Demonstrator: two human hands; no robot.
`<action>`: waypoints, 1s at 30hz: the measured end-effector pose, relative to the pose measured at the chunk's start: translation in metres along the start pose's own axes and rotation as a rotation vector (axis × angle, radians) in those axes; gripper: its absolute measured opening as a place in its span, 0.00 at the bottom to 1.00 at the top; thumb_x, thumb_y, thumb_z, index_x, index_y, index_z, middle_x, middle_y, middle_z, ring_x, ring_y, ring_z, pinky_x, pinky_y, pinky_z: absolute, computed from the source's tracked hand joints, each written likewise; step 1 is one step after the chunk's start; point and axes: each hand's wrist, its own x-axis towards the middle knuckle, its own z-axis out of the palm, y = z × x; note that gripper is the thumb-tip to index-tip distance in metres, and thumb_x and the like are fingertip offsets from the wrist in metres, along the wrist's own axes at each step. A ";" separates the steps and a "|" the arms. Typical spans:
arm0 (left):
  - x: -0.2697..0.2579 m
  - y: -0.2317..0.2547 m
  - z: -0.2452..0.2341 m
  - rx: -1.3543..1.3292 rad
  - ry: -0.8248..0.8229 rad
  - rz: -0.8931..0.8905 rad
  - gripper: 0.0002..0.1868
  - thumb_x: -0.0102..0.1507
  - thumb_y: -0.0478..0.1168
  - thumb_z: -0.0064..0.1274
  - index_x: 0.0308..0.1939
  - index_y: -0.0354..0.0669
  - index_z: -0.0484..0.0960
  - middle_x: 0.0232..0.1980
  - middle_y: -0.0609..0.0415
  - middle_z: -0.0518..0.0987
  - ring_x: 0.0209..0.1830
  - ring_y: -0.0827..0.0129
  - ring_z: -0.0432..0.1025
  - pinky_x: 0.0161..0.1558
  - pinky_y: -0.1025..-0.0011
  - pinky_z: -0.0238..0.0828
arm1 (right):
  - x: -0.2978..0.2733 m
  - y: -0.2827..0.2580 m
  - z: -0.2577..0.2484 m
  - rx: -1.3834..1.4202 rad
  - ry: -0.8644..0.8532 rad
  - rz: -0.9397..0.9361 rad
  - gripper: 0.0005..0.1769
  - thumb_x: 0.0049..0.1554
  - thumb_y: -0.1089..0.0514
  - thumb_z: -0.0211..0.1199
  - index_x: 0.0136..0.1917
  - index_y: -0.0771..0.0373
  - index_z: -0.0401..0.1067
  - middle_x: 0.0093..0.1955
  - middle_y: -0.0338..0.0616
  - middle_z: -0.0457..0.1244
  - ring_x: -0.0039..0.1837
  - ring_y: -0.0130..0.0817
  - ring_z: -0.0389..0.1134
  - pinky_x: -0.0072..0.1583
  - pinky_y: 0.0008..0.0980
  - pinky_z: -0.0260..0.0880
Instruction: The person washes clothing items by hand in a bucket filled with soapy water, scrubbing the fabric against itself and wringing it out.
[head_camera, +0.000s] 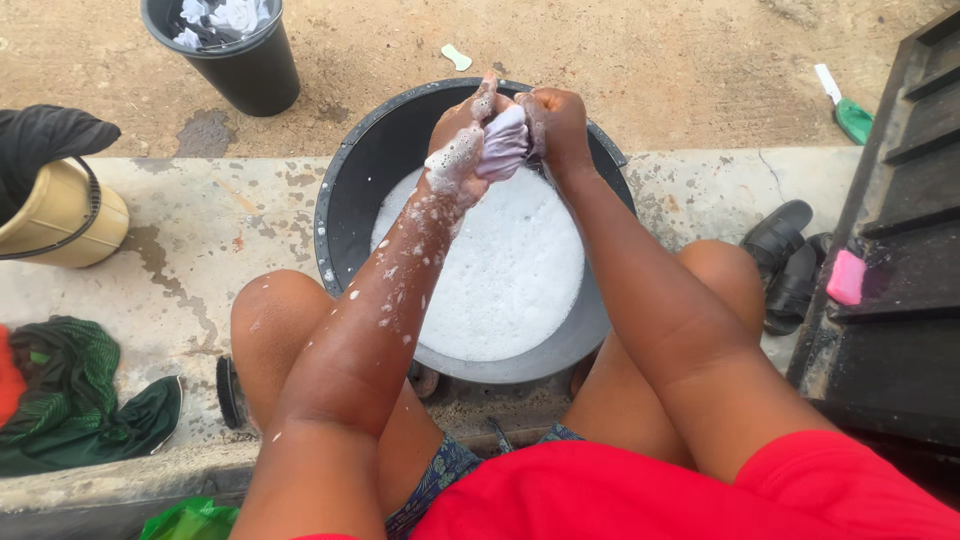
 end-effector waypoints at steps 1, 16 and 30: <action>-0.006 0.015 0.007 0.006 -0.007 0.005 0.20 0.73 0.53 0.50 0.37 0.40 0.80 0.30 0.54 0.74 0.22 0.72 0.69 0.17 0.74 0.64 | 0.005 -0.006 -0.015 0.623 -0.227 0.133 0.15 0.64 0.53 0.66 0.42 0.66 0.70 0.38 0.45 0.64 0.40 0.35 0.65 0.47 0.36 0.67; -0.008 0.056 0.013 0.558 0.272 -0.150 0.34 0.60 0.64 0.57 0.44 0.30 0.82 0.34 0.46 0.81 0.25 0.69 0.77 0.24 0.71 0.75 | -0.011 -0.043 -0.059 1.530 -0.705 0.261 0.18 0.51 0.60 0.77 0.50 0.62 0.71 0.48 0.43 0.69 0.52 0.35 0.73 0.56 0.36 0.78; 0.038 -0.044 -0.001 0.115 0.498 0.222 0.21 0.68 0.47 0.53 0.28 0.32 0.79 0.23 0.57 0.73 0.20 0.77 0.65 0.22 0.73 0.63 | -0.038 -0.053 0.011 0.477 0.186 -0.166 0.35 0.72 0.41 0.53 0.25 0.57 0.62 0.22 0.31 0.55 0.26 0.21 0.54 0.31 0.28 0.51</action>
